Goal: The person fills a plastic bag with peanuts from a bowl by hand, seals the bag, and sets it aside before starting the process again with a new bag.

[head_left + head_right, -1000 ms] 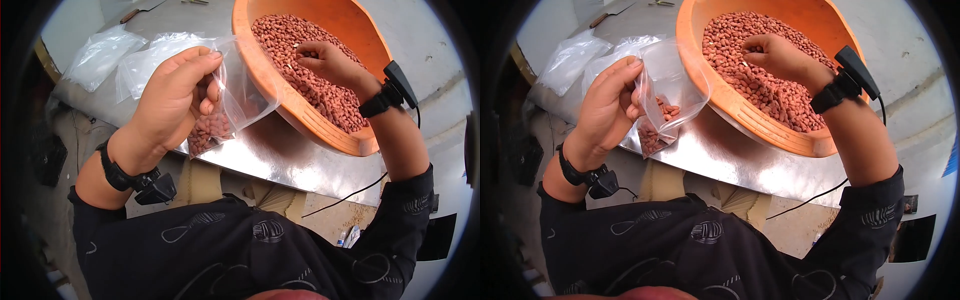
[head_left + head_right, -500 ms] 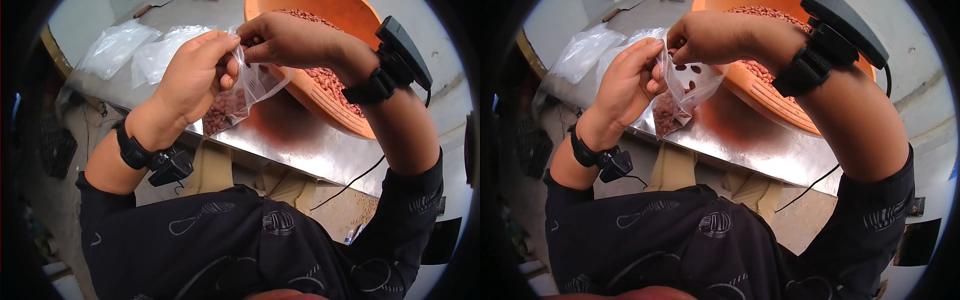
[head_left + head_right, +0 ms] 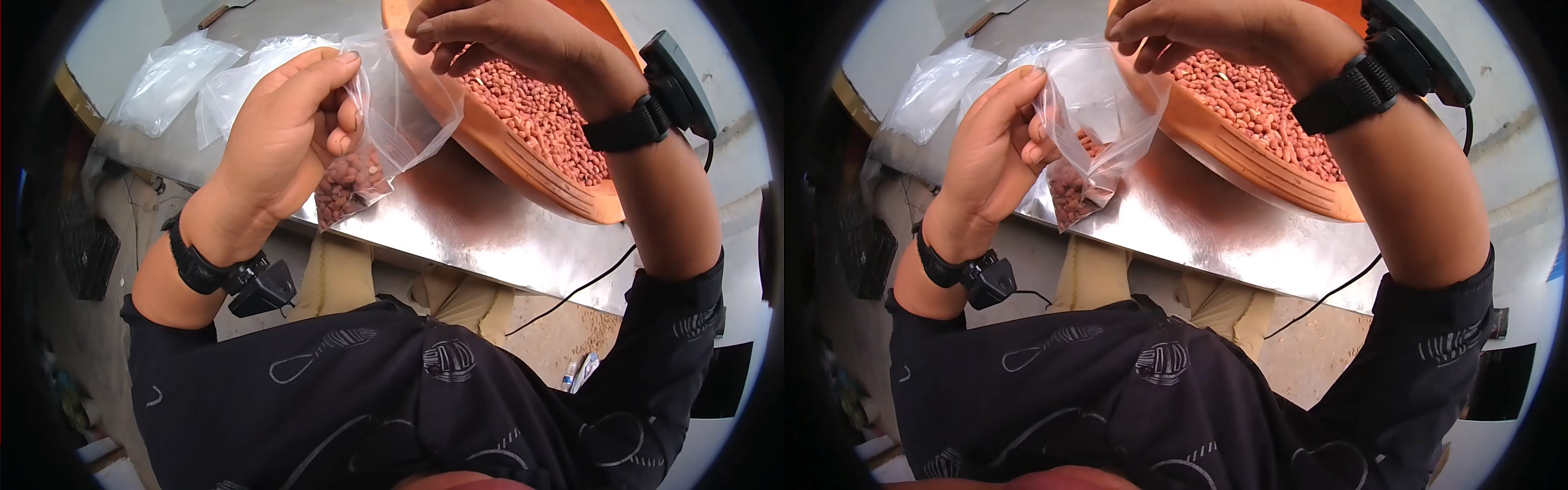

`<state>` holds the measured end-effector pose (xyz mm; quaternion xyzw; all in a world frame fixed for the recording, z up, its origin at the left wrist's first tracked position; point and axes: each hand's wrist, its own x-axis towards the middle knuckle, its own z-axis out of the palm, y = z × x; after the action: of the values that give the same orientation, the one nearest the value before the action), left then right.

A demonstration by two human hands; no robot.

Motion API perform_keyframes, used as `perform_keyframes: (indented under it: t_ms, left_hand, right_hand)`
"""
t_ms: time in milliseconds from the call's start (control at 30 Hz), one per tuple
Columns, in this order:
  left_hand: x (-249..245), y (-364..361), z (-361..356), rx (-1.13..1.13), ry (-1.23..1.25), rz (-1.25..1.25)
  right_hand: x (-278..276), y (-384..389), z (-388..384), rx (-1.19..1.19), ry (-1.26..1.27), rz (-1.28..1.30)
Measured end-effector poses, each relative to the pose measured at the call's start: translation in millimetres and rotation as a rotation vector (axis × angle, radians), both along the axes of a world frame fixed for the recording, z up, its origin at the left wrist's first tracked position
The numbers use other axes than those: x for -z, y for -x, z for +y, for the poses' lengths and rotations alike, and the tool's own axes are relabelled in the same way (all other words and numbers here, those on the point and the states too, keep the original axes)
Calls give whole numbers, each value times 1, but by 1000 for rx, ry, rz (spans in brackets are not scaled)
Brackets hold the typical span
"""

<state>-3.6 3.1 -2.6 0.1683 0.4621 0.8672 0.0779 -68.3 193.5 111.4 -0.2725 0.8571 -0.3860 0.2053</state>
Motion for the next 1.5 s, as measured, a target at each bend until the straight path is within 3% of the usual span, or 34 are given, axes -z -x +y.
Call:
perform_keyframes:
  t_ms: [133, 233, 333, 433, 567, 700, 800, 833, 933, 1000, 1100, 1200, 1233, 1333, 1500]
  left_hand:
    - [5, 0, 2, 21, -62, -20]
    - [3, -1, 5, -15, -59, -49]
    - [3, -1, 2, 0, -67, -70]
    - [3, -1, 1, -5, -46, -91]
    - [7, 2, -1, 10, -61, -67]
    - [10, 6, -1, 5, -70, -64]
    - [10, 8, -2, -1, -55, -58]
    - [9, 8, -2, -6, -48, -61]
    - [8, 8, -1, -13, -35, -68]
    - [9, 7, -1, -19, -13, -64]
    - [9, 4, -1, -29, 12, -58]
    - [6, 3, -1, -27, -6, -54]
    - [8, 2, 0, -29, -1, -33]
    - [8, 1, 2, -15, -18, -15]
    - [7, 2, 4, 11, -36, -32]
  right_hand:
    - [5, 54, 38, 196, 4, 139]
    - [36, 111, 89, 255, -415, 283]
    - [52, 138, 110, 317, -655, 387]
    - [70, 187, 142, 142, -749, 574]
    - [95, 204, 142, 199, -663, 587]
    - [104, 194, 120, 176, -627, 599]
    - [111, 190, 112, 40, -580, 430]
    - [106, 176, 102, 16, -581, 316]
    - [101, 130, 94, -136, -511, 357]
    - [90, 97, 85, -52, -500, 59]
    - [91, 65, 91, -234, -539, 480]
    - [85, 38, 102, -162, -488, 354]
    - [93, 36, 112, -236, -444, 604]
    - [93, 26, 122, -155, -450, 500]
    - [83, 19, 125, 39, -481, 550]
